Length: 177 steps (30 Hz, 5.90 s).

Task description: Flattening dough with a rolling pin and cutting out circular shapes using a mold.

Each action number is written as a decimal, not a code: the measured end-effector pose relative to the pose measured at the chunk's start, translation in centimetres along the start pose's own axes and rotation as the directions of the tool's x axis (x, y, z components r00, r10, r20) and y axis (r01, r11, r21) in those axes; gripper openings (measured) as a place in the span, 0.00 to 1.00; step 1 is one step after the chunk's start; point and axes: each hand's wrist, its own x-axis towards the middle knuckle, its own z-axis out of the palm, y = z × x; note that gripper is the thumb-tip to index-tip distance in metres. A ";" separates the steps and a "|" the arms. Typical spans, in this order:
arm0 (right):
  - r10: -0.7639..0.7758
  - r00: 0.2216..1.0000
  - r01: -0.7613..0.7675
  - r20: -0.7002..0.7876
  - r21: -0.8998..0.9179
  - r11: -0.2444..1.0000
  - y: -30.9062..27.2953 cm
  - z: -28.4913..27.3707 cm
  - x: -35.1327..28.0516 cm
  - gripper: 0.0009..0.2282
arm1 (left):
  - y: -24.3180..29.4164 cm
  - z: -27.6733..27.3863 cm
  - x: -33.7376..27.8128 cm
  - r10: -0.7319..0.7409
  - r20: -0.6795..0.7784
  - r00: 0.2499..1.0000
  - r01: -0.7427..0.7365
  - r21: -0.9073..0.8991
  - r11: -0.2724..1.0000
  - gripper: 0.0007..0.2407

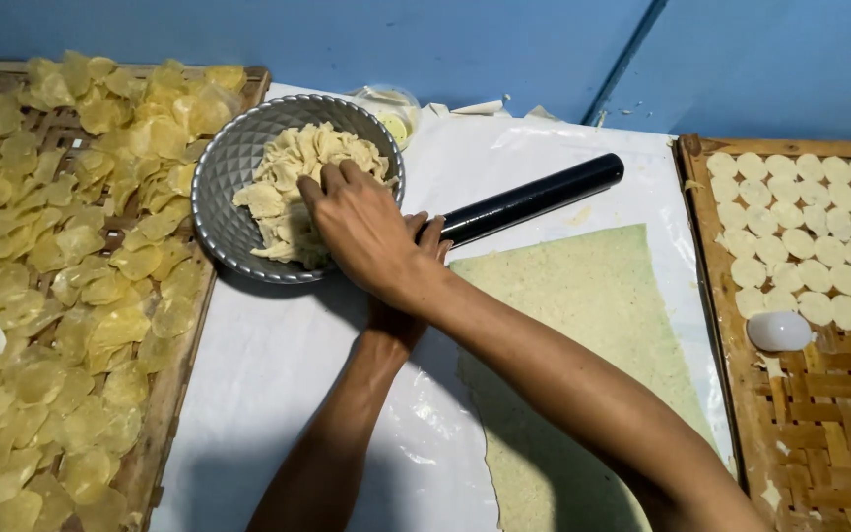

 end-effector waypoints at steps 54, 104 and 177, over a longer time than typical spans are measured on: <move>0.259 0.944 -0.272 0.206 0.037 0.962 6.9 -6.3 -18.0 0.23 | 0.5 -1.9 1.3 0.152 -0.034 0.988 -0.156 -0.270 0.950 0.10; 0.432 0.806 -0.426 0.405 -0.110 0.898 8.7 -7.9 -17.7 0.22 | 0.5 -0.3 1.3 0.112 -0.080 0.990 -0.128 -0.227 0.966 0.07; 0.425 0.725 -0.319 0.542 -0.283 0.905 12.3 -7.1 -17.2 0.19 | 1.1 -1.6 1.9 0.155 0.052 0.987 -0.141 -0.215 0.966 0.08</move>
